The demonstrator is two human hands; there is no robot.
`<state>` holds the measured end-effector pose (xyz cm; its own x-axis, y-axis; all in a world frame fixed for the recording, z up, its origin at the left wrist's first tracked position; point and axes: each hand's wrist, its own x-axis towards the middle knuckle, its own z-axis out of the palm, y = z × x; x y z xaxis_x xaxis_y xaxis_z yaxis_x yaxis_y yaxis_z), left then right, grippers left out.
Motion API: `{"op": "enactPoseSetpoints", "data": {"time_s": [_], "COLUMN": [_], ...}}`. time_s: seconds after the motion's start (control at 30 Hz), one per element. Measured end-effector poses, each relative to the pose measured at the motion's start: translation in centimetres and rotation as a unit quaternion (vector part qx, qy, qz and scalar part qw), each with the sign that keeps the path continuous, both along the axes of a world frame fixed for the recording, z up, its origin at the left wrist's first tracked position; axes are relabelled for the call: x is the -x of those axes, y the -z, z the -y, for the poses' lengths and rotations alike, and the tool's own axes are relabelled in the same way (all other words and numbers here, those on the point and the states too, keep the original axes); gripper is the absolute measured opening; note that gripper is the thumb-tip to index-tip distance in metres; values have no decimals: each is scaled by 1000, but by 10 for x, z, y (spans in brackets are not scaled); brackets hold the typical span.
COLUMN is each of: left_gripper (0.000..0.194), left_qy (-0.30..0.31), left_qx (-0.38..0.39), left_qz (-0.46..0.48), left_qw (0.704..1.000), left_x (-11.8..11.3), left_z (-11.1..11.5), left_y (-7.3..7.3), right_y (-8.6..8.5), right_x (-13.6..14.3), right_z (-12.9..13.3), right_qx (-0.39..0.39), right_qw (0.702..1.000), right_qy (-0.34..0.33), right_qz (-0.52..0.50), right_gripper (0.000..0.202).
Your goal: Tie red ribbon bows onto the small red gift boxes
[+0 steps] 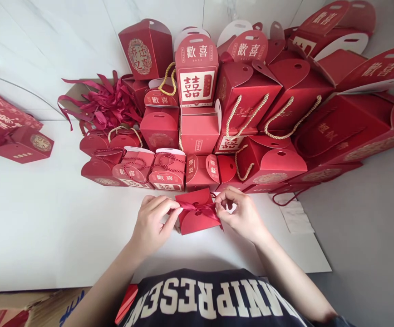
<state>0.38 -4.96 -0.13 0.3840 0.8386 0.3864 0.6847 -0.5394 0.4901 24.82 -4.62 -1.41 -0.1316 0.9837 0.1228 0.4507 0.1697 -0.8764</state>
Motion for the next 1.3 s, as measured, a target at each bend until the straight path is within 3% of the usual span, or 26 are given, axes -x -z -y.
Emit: {"op": "enactPoseSetpoints", "data": {"time_s": [0.13,0.23,0.27,0.33,0.5,0.63,0.73,0.8,0.93,1.1,1.3], "left_gripper": [13,3,10,20,40,35,19,20,24,31,18], "left_qy": [-58,-77,-70,-29,146,149,111,104,131,160,155], "left_qx": [-51,-34,-19,9,35,33,29,24,-27,-82,-129], "left_qz": [0,-1,7,38,102,116,96,64,-18,-87,-159], "left_qw": [997,996,997,999,983,982,989,992,991,980,966], "left_x": [-3,-5,-5,-5,0,8,13,16,20,25,22], "left_z": [2,-2,-4,-6,-6,-7,-10,-13,-21,-29,-38], "left_y": [13,15,14,11,3,-2,-6,-8,-8,-10,-14], "right_y": [1,0,0,-1,2,-1,-7,-11,-17,-18,-20], "right_x": [3,2,2,0,-2,-4,-5,-5,-4,-4,-4], "right_z": [0,-1,-1,-1,-1,-3,-8,-13,-22,-29,-32], "right_qx": [-17,-8,2,15,6,4,-4,-9,-4,70,93], "right_qw": [999,1000,999,998,998,998,995,991,980,968,961], "right_qy": [25,-14,-35,-57,-53,-68,-96,-130,-196,-239,-260], "right_qz": [17,22,20,20,26,14,10,16,39,36,27], "right_gripper": [12,12,11,7,10,12,18,18,3,11,22]}}
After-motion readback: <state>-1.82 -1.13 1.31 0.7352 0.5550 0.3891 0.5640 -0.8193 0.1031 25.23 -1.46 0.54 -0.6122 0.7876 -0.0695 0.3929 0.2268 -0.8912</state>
